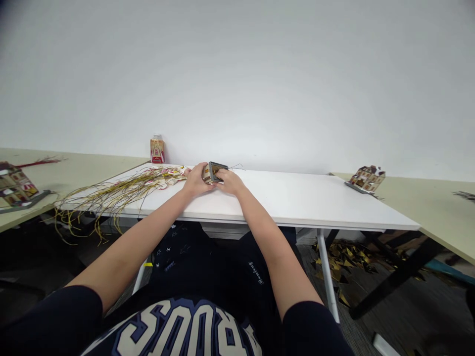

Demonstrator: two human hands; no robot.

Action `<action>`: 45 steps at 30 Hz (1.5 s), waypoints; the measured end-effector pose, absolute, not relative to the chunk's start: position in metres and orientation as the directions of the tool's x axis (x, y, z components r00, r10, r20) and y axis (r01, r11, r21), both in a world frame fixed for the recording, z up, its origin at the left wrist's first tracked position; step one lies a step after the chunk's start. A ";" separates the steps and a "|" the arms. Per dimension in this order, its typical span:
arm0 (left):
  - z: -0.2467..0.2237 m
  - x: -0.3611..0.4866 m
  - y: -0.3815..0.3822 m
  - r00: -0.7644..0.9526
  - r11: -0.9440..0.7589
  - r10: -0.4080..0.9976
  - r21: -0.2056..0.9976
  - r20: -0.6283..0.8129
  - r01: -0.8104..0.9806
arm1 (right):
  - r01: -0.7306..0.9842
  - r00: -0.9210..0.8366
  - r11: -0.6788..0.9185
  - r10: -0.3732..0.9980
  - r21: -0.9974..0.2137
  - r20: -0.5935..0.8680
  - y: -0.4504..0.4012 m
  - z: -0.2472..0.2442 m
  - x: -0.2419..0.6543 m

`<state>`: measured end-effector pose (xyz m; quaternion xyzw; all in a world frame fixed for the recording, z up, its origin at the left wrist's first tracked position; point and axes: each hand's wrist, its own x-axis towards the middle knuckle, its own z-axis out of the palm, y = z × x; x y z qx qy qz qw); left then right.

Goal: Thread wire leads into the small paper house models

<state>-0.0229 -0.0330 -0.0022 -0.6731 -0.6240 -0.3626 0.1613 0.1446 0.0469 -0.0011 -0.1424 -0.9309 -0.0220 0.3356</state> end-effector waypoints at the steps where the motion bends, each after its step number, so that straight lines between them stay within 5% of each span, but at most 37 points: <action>1: -0.002 -0.024 -0.033 -0.030 -0.177 0.723 0.227 0.691 0.958 | 0.270 -0.735 0.961 0.245 -0.059 0.633 0.048 -0.001 0.145; 26: 0.000 -0.022 -0.036 0.182 -0.261 0.789 0.053 0.587 0.964 | 0.265 -0.736 0.901 0.419 -0.343 0.532 0.049 -0.003 0.145; 45: 0.000 -0.024 -0.036 0.211 -0.285 0.778 0.032 0.592 0.958 | 0.407 -0.742 0.910 0.379 -0.076 0.553 0.044 -0.004 0.148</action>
